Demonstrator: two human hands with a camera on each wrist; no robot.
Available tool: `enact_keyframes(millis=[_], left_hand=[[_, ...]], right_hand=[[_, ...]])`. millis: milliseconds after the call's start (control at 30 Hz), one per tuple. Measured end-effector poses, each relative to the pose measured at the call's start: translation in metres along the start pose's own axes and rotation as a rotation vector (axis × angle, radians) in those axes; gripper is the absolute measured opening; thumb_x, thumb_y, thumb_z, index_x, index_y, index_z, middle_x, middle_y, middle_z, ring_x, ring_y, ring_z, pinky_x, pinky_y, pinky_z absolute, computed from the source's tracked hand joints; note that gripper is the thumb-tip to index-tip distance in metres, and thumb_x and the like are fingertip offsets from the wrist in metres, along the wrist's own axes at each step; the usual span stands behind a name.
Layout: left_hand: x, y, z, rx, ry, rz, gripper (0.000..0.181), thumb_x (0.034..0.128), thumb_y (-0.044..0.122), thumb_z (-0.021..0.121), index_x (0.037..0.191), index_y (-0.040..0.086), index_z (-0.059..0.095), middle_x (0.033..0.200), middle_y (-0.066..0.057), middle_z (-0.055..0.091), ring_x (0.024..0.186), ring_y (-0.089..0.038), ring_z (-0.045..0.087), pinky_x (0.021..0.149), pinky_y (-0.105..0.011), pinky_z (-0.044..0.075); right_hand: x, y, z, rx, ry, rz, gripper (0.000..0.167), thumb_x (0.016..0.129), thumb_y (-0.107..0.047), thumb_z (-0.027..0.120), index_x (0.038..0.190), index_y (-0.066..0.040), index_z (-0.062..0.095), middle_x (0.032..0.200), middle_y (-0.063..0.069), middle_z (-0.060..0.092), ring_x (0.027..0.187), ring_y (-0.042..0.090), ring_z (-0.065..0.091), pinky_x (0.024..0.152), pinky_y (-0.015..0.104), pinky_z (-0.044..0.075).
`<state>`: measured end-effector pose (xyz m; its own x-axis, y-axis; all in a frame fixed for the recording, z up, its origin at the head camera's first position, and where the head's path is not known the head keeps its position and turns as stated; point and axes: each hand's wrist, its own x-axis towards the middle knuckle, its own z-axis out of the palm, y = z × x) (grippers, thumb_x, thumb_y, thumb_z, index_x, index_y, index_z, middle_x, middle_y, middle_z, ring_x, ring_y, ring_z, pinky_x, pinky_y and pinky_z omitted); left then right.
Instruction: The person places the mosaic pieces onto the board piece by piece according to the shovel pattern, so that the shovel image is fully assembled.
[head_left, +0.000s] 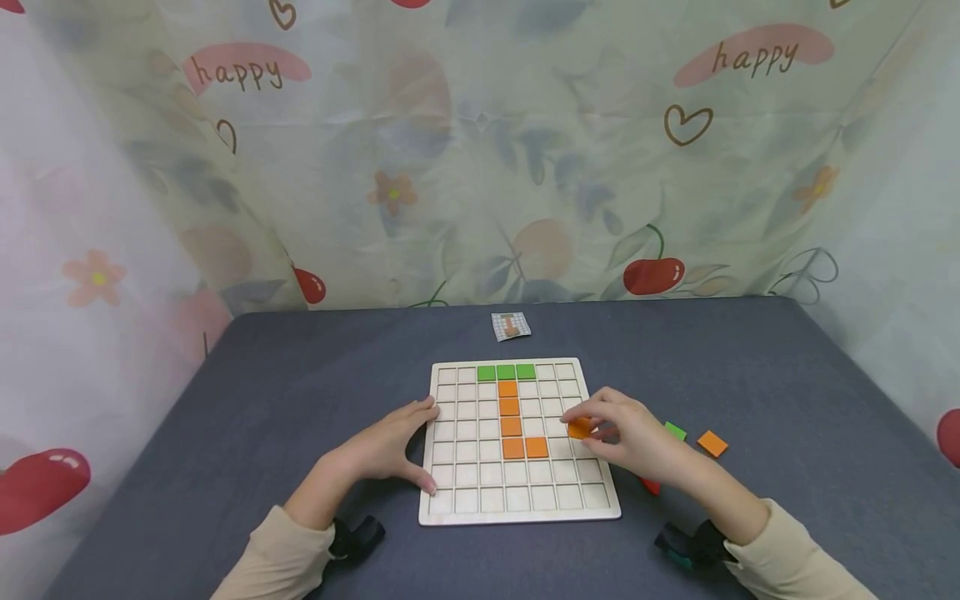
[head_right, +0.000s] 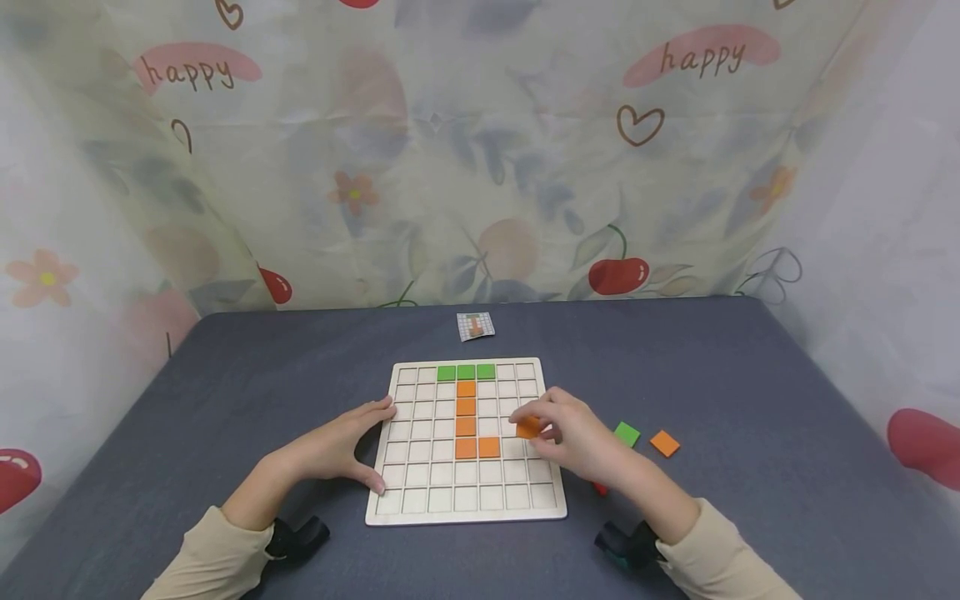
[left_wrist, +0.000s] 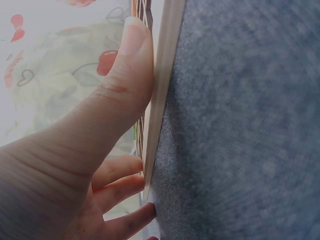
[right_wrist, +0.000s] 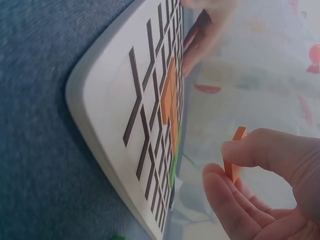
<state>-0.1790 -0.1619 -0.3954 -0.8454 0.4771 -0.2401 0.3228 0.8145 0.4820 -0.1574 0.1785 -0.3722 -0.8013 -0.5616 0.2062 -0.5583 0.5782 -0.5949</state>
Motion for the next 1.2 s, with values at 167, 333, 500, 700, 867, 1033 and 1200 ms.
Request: enact_keyframes(millis=[167, 333, 500, 700, 867, 1033, 1200], left_hand=[[0.0, 0.0, 0.0, 0.005, -0.001, -0.004, 0.107, 0.0595, 0.045, 0.084, 0.144, 0.003, 0.033, 0.155, -0.016, 0.024, 0.142, -0.037, 0.023, 0.113, -0.051, 0.026], [-0.001, 0.0, -0.001, 0.009, 0.001, -0.003, 0.108, 0.0594, 0.045, 0.084, 0.144, 0.002, 0.033, 0.154, -0.016, 0.023, 0.142, -0.037, 0.023, 0.112, -0.051, 0.026], [-0.001, 0.0, -0.001, 0.005, 0.002, 0.0, 0.109, 0.0594, 0.045, 0.084, 0.144, 0.001, 0.032, 0.154, -0.017, 0.023, 0.142, -0.038, 0.023, 0.112, -0.052, 0.026], [-0.001, 0.0, -0.001, 0.005, 0.005, -0.006, 0.108, 0.059, 0.045, 0.085, 0.144, 0.002, 0.033, 0.154, -0.016, 0.024, 0.142, -0.038, 0.023, 0.113, -0.051, 0.026], [0.0, 0.0, 0.0, 0.004, 0.005, -0.01, 0.108, 0.0589, 0.044, 0.085, 0.144, 0.002, 0.034, 0.154, -0.016, 0.024, 0.142, -0.037, 0.023, 0.113, -0.051, 0.026], [-0.001, 0.001, -0.001, -0.002, 0.004, -0.005, 0.108, 0.0592, 0.044, 0.085, 0.144, 0.001, 0.033, 0.154, -0.017, 0.024, 0.142, -0.038, 0.023, 0.112, -0.051, 0.026], [-0.001, 0.0, -0.001, -0.001, 0.002, -0.002, 0.108, 0.0593, 0.044, 0.084, 0.144, 0.001, 0.033, 0.154, -0.017, 0.023, 0.142, -0.038, 0.022, 0.112, -0.052, 0.026]], right_hand=[[0.004, -0.003, 0.004, -0.004, -0.026, 0.013, 0.035, 0.08, 0.003, 0.066, 0.113, -0.006, 0.063, 0.099, 0.008, 0.058, 0.086, 0.017, 0.059, 0.071, 0.024, 0.056], [0.009, -0.007, 0.009, 0.026, -0.072, 0.048, 0.035, 0.08, 0.001, 0.066, 0.115, -0.001, 0.059, 0.107, 0.011, 0.059, 0.088, 0.016, 0.059, 0.073, 0.021, 0.055], [0.012, -0.01, 0.014, 0.044, -0.079, 0.044, 0.032, 0.08, 0.001, 0.066, 0.112, 0.0, 0.06, 0.107, 0.012, 0.061, 0.088, 0.017, 0.06, 0.073, 0.021, 0.055], [0.016, -0.012, 0.021, 0.054, -0.076, 0.031, 0.026, 0.081, 0.0, 0.066, 0.106, -0.001, 0.062, 0.103, 0.01, 0.063, 0.088, 0.017, 0.063, 0.073, 0.02, 0.055], [0.021, -0.013, 0.026, 0.065, -0.07, 0.019, 0.023, 0.081, -0.002, 0.068, 0.103, -0.001, 0.064, 0.1, 0.009, 0.064, 0.087, 0.017, 0.064, 0.072, 0.019, 0.055], [0.026, -0.015, 0.031, 0.082, -0.083, 0.001, 0.021, 0.081, -0.004, 0.07, 0.101, -0.001, 0.065, 0.098, 0.009, 0.066, 0.085, 0.016, 0.064, 0.072, 0.019, 0.055], [0.032, -0.018, 0.037, 0.052, -0.091, -0.027, 0.02, 0.081, -0.007, 0.071, 0.1, -0.003, 0.067, 0.096, 0.007, 0.068, 0.083, 0.016, 0.063, 0.071, 0.021, 0.055]])
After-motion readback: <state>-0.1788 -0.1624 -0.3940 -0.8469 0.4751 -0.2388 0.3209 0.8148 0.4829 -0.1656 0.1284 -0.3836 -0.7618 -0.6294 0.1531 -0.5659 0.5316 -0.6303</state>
